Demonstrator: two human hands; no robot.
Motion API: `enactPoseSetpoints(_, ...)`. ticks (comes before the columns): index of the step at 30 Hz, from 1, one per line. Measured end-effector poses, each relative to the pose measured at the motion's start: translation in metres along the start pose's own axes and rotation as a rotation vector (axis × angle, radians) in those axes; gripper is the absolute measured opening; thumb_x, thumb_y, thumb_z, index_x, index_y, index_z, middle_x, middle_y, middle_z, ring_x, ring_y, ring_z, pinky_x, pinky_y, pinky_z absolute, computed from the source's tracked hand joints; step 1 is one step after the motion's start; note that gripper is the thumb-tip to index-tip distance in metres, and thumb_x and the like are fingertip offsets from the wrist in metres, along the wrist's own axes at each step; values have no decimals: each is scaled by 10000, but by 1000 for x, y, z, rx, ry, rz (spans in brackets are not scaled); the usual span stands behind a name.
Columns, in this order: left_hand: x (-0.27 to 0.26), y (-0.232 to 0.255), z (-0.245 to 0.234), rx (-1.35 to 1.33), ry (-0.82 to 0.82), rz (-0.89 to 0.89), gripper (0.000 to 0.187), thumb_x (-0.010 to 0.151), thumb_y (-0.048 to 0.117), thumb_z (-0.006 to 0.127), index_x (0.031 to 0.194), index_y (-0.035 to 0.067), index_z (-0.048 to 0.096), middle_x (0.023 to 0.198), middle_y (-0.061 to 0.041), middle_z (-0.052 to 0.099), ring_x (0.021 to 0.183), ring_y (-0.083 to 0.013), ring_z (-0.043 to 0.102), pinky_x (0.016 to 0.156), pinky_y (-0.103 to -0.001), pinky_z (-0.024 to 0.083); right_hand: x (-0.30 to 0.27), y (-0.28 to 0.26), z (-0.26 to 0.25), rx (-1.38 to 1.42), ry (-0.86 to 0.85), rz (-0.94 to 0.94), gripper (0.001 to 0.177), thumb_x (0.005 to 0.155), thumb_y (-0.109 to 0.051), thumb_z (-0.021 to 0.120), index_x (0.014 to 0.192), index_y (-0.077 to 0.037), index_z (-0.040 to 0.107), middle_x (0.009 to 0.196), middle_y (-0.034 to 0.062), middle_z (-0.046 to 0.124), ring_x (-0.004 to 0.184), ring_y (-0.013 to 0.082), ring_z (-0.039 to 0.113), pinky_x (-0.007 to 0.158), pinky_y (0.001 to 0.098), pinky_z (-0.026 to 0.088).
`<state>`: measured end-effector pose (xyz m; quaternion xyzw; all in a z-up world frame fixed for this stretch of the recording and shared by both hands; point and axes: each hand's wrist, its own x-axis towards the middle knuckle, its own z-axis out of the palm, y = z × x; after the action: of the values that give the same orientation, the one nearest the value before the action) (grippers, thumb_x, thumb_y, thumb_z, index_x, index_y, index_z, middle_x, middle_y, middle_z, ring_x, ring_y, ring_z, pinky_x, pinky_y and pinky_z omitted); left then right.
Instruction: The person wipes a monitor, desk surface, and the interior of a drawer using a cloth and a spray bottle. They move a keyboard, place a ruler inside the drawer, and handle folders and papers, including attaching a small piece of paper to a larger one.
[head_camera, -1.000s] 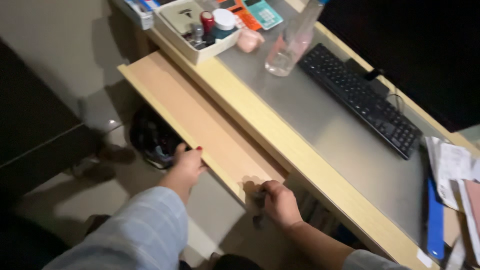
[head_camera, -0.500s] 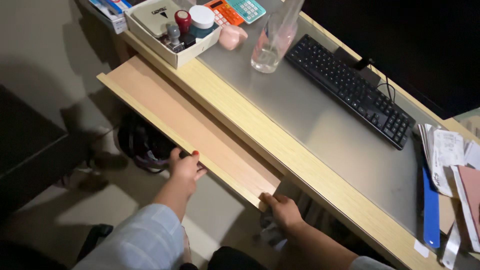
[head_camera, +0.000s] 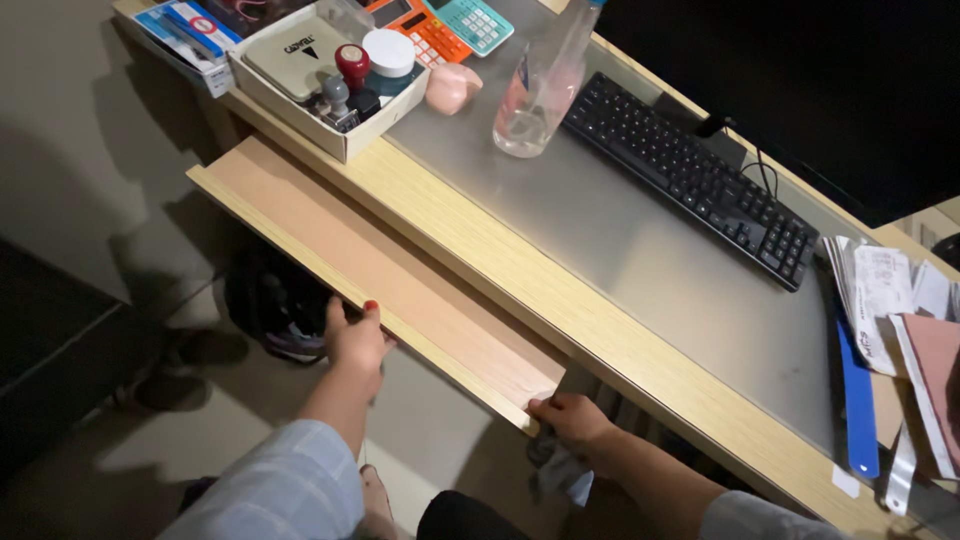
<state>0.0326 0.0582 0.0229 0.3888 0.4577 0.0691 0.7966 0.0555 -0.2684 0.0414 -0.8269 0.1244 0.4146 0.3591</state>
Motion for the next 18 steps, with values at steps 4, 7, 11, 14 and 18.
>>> enactPoseSetpoints(4, 8, -7, -3, 39, 30, -24, 715, 997, 138, 562, 1614, 275, 228, 1407, -133, 587, 1136, -284, 655, 1003, -509, 562, -12, -15, -3, -152, 20, 152, 468, 926, -474, 675, 1175, -84, 742, 1014, 98, 752, 858, 191, 695, 765, 370, 569)
enactPoseSetpoints(7, 16, -4, 1, 200, 125, 23, 695, 959, 134, 607, 1578, 216, 301, 1419, -146, 583, 1174, -329, 642, 1012, -496, 542, -26, -44, -9, -322, -3, 139, 490, 927, -504, 677, 1154, -78, 757, 1021, 129, 776, 877, 227, 743, 800, 362, 594)
enactPoseSetpoints(11, 7, 28, 35, 615, 473, 209, 641, 917, 116, 666, 1502, 62, 411, 1421, -264, 532, 1230, -450, 592, 1054, -491, 493, -38, -92, -26, -528, -17, -13, 520, 914, -480, 715, 1059, 12, 802, 953, 173, 798, 852, 265, 745, 798, 380, 594)
enactPoseSetpoints(14, -25, 57, 68, 623, 581, 849, 729, 820, 35, 665, 1502, 87, 413, 1472, -234, 487, 1342, -449, 490, 1072, -529, 419, -48, -124, -41, -566, 40, -106, 396, 895, -414, 705, 1093, -84, 793, 973, 106, 792, 866, 229, 740, 831, 371, 577)
enactPoseSetpoints(18, -66, 92, 126, 546, 295, 1144, 732, 824, -3, 642, 1517, 105, 433, 1446, -237, 497, 1352, -437, 475, 1091, -525, 413, -60, -166, -72, -535, 296, -427, 327, 899, -345, 687, 1096, -92, 750, 986, 132, 776, 846, 257, 739, 825, 393, 587)
